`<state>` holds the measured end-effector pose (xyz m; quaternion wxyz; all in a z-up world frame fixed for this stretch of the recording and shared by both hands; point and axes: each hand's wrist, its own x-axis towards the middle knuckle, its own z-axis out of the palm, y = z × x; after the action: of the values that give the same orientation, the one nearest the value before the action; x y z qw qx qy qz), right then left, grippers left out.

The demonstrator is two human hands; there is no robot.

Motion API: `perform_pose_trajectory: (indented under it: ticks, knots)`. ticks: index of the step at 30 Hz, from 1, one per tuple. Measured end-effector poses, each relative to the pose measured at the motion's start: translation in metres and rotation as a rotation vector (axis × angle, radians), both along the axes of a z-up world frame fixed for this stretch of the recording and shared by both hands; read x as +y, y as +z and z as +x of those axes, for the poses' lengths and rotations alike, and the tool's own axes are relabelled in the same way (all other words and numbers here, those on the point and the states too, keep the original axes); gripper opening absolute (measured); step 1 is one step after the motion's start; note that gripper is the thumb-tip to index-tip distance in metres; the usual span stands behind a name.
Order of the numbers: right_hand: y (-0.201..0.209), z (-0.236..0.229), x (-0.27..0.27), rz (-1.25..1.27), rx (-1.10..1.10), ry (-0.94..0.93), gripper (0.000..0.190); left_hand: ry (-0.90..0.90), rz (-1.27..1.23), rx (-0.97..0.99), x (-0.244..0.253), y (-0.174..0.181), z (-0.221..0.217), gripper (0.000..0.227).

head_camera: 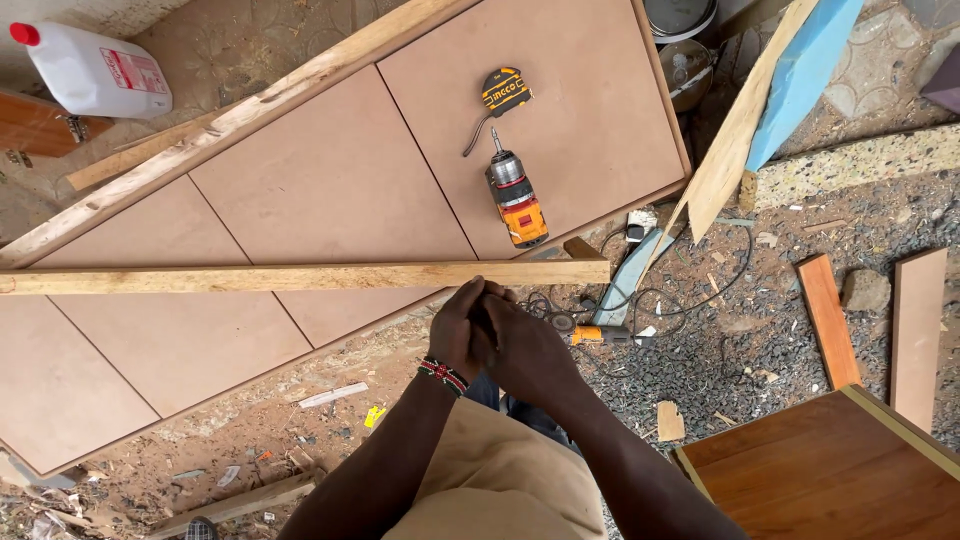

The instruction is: Assembling a wooden cabinet by positioning wooden slats and securing them using a cordless power drill.

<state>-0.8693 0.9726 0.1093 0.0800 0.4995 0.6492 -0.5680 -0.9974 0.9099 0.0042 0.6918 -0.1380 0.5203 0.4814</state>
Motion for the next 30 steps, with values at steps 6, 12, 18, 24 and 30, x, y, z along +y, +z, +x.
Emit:
perform_pose_trajectory:
  ticks: [6, 12, 18, 24, 30]
  knots:
    - [-0.018, 0.003, 0.012, 0.201, 0.176, -0.379, 0.02, -0.076, -0.111, 0.171, -0.036, -0.02, -0.053, 0.04]
    - [-0.134, 0.007, 0.077, 0.206, -0.162, -0.371, 0.113, -0.116, -0.386, 0.585, -0.083, -0.128, -0.126, 0.051]
    - [-0.153, 0.021, 0.07, 0.146, -0.166, -0.526, 0.065, -0.136, -0.782, 0.684, -0.088, -0.22, -0.21, 0.124]
    - [-0.022, 0.128, 0.047, 0.188, -0.138, -0.398, 0.051, -0.147, -1.058, 0.731, -0.047, -0.213, -0.264, 0.115]
    - [0.102, 0.212, 0.033, 0.03, 0.194, -0.767, 0.081, 0.049, -1.047, 0.683, -0.055, -0.217, -0.271, 0.096]
